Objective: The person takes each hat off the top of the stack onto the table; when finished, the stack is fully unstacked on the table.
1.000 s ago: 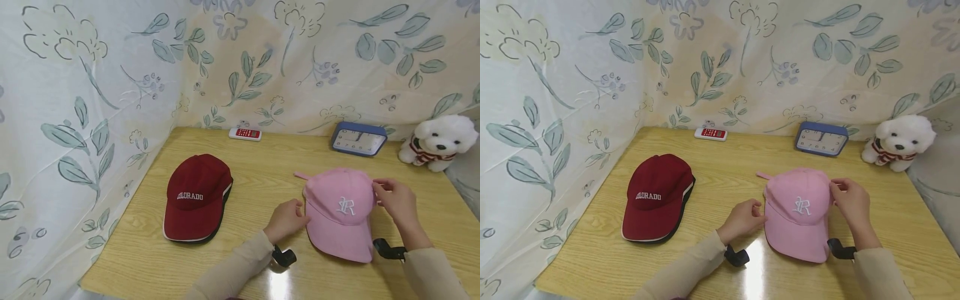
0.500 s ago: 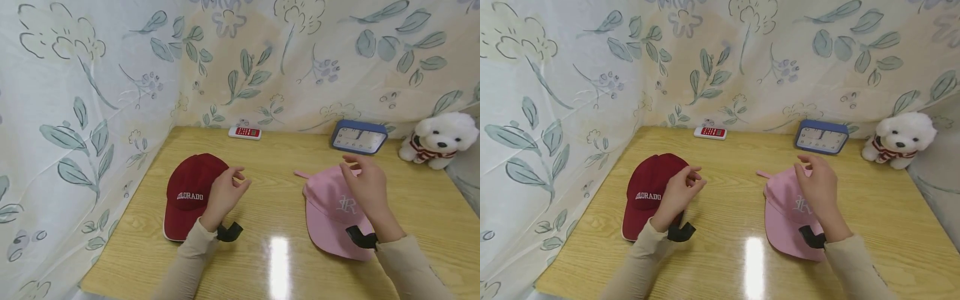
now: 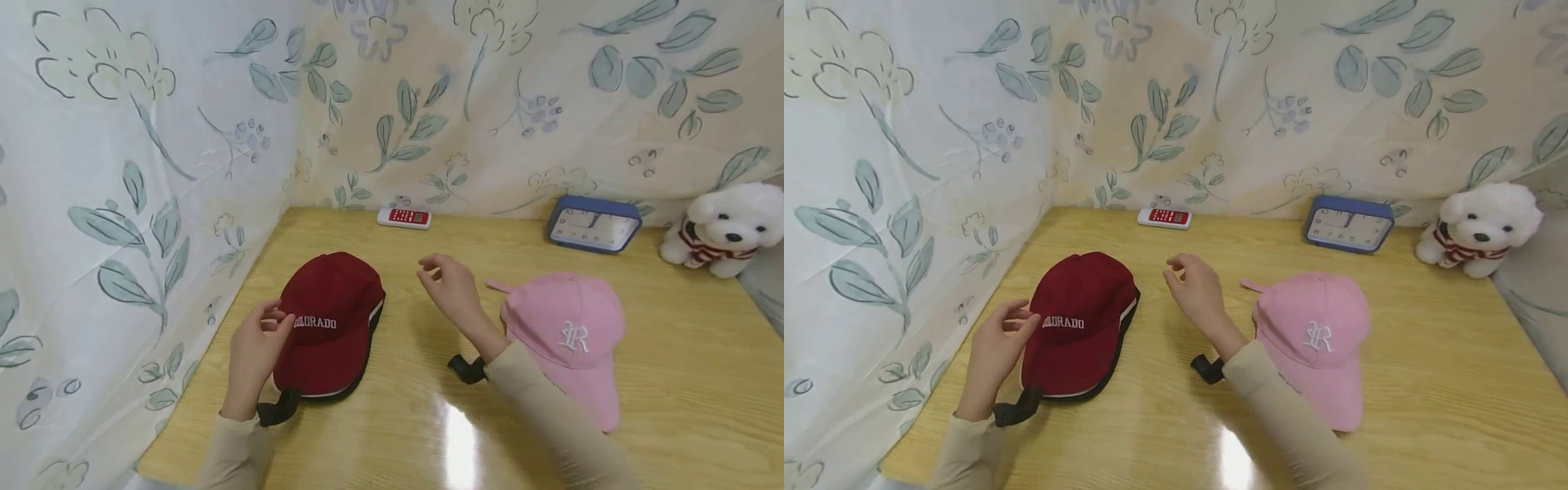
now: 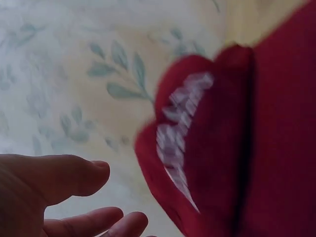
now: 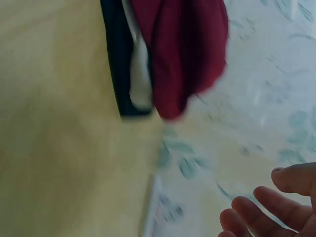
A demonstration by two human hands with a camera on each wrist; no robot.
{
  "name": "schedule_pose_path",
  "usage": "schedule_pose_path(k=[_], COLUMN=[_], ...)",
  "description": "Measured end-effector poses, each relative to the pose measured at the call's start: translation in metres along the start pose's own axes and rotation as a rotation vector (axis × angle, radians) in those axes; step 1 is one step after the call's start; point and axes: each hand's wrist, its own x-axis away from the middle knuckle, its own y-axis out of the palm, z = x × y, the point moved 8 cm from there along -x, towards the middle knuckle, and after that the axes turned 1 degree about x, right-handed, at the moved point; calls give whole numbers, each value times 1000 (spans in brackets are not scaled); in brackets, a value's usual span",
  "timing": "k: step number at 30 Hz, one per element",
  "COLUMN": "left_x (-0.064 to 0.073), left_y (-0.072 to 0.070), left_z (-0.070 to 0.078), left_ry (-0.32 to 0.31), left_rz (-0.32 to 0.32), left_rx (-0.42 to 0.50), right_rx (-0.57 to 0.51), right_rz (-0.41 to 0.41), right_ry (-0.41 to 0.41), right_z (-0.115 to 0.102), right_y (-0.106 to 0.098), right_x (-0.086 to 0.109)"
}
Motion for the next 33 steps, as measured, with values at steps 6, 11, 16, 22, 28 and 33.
schedule_pose_path(k=[6, 11, 16, 22, 28, 33], left_x=[28, 45, 53, 50, 41, 39], left_y=[-1, 9, 14, 19, 24, 23], left_z=[-51, -73, -78, -77, -82, -85], left_ry=[-172, -234, -252, -257, -308, -382], left_rz=[-10, -58, -73, -70, -150, -201], left_rx=[-38, -49, -69, -64, 8, 110], right_rx=[-110, -201, -233, -298, -350, -342], right_rz=[-109, -135, -150, -120, -43, -16], right_ry=[46, 106, 151, 167, 165, 107], right_z=[3, 11, 13, 10, 9, -2], right_y=[60, 85, 98, 107, 105, 100], right_x=[-1, -1, -1, -3, -6, -9])
